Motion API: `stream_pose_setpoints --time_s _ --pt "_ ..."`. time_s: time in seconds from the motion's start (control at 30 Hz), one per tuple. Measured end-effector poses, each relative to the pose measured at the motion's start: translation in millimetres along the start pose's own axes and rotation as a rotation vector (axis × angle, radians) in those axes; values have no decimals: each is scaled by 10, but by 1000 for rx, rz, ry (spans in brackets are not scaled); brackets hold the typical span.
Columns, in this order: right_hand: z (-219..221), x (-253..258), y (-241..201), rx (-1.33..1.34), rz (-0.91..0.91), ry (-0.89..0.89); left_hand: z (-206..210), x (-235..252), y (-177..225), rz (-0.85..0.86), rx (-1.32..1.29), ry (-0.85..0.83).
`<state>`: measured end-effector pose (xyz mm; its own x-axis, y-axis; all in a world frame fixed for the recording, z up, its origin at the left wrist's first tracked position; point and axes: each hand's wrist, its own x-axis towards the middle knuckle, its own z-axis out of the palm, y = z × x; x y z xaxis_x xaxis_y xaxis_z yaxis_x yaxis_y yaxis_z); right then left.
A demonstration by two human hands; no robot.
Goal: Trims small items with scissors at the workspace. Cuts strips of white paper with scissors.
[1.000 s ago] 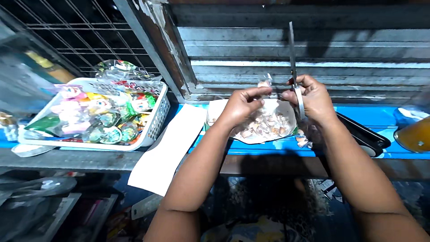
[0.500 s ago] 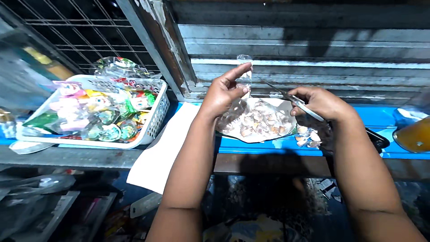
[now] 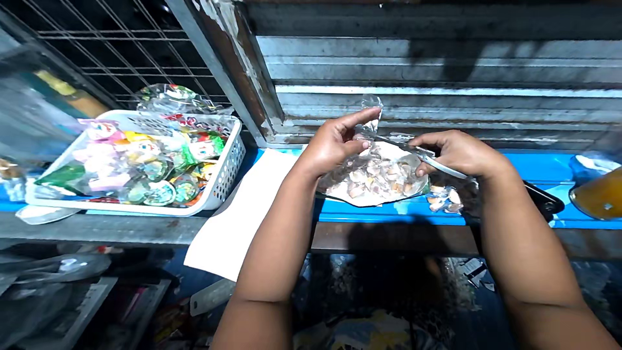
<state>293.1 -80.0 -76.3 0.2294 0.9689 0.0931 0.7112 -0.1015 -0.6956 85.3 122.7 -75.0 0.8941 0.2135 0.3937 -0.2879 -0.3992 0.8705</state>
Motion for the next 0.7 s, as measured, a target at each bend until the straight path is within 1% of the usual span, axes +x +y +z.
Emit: stream_pose_setpoints --time_s 0.4,0.7 --pt "12 8 -15 -61 -19 20 30 -5 -23 1 -18 -36" --pt "26 2 3 -103 -57 46 35 -4 -5 -12 38 -54"
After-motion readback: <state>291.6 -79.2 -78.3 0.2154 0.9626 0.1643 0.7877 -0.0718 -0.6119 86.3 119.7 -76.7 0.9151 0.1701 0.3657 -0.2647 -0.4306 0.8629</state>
